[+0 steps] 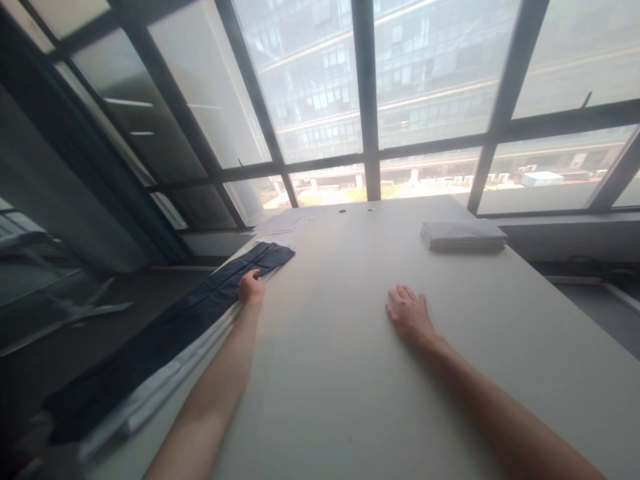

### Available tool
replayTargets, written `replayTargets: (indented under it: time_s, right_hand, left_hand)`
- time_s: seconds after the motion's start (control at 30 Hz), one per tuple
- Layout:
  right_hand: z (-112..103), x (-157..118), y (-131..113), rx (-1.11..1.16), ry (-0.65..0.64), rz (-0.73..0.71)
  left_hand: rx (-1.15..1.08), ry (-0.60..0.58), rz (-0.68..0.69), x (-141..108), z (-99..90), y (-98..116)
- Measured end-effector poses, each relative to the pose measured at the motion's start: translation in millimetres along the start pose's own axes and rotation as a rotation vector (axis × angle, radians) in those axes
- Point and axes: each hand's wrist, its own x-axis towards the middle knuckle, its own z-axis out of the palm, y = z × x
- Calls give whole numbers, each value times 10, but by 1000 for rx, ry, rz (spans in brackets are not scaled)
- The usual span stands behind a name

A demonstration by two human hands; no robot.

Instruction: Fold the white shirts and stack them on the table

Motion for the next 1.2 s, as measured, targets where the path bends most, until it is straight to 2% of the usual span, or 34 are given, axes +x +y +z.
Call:
replayTargets:
  time_s: [0.17,0.3,0.43,0.57,0.7,0.83,0.97,1.07,1.2]
  right_hand:
    - [2,-4,7,-5,-2,1]
    - [9,-1,9,-10,-2,2]
    - [16,4,13,-15,2,-1]
    - [14,5,8,-19,11,-5]
    - [15,10,1,-19,5,-4]
    - [29,16,8,-21,-3,-1]
    - [28,17,9,-18,6,5]
    - [20,19,2,-11,8,5]
    - [16,18,-1,-6,17,7]
  left_hand:
    - [37,25,-30,17,19,-9]
    - [68,56,-19,-45,-9,66]
    - [89,95,57,-116,-102,239]
    - [104,70,170,-220,-196,532]
    - [152,-114,334,-564,-185,953]
    - [134,-285,512,-1190,-60,1363]
    - [65,-457,699,-1712,9,1595]
    - [6,-556,814,-1850,-34,1638]
    - [-129,-658,945,-1708,-175,1582]
